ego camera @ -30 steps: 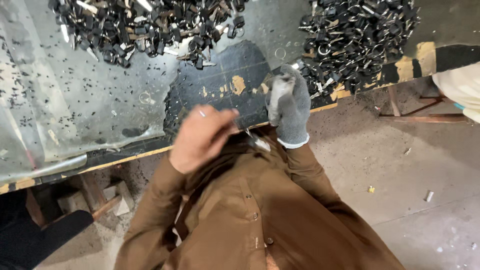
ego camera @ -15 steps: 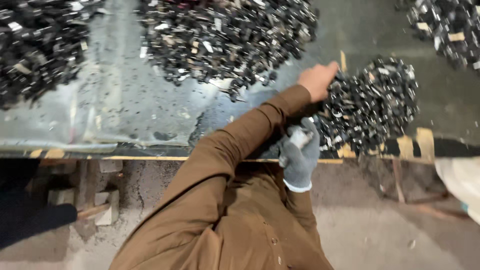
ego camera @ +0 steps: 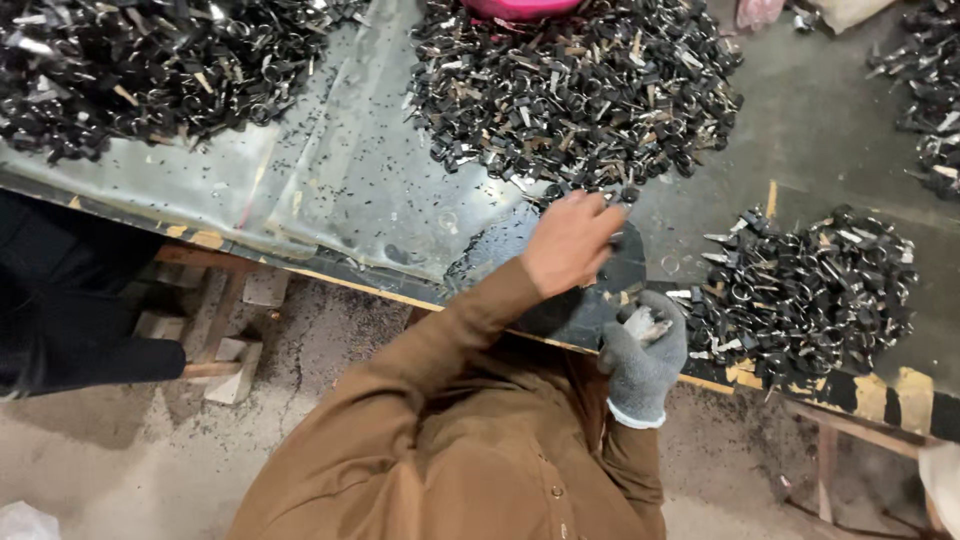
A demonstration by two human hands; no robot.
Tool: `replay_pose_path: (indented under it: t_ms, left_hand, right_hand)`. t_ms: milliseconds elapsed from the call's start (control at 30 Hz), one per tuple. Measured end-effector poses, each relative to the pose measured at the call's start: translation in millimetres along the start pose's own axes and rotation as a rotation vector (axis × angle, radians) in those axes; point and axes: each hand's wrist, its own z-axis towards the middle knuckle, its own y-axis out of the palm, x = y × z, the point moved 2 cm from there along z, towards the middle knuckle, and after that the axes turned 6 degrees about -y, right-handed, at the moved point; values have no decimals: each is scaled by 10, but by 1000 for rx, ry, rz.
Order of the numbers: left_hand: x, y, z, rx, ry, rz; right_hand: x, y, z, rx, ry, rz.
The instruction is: The person sits at a workbench covered with piles of small black metal components and sorts through them one at a time, picking pieces from a pile, handling them with a gloved hand, and placing them aside. The person occasionally reaches across the table to gather more pieces from the piles.
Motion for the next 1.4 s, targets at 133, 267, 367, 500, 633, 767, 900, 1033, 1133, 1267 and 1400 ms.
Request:
replay_pose_path:
  t_ms: [133, 267, 367, 500, 633, 767, 900, 1033, 1133, 1267, 1400]
  left_hand:
    - [-91, -199, -710, -66, -81, -281]
    - [78, -131, -1088, -135, -41, -583]
    - [23, -18, -984, -70, 71, -331]
    - [-254, 127, -758, -73, 82, 94]
    - [-383, 134, -811, -1, -48, 70]
    - [-363, 123, -948, 146, -140, 28]
    - [-349, 115, -981, 187, -141, -30]
    - [-407, 149, -975, 168, -164, -52]
    - [-448, 176, -967, 162, -163, -59]
    - [-466, 195, -943, 88, -152, -86]
    - [-418, 170, -933, 121, -160, -38]
  right_hand:
    - [-157, 208, -50, -197, -268, -308]
    - [-242, 344, 37, -462, -268, -451]
    - [-370, 403, 164, -328, -333, -734]
    - [-580, 518, 168, -220, -466, -975]
    - [-570, 616, -61, -313, -394, -985]
    - [-441, 665, -63, -335, -527, -939]
    - [-318, 700, 95, -407, -483, -974]
    - [-337, 722, 161, -485, -514, -945]
    - [-372, 748, 177, -494, -533, -949]
    - [-365, 832, 246, -553, -469, -1007]
    - [-357, 861, 290, -561, -382, -1094]
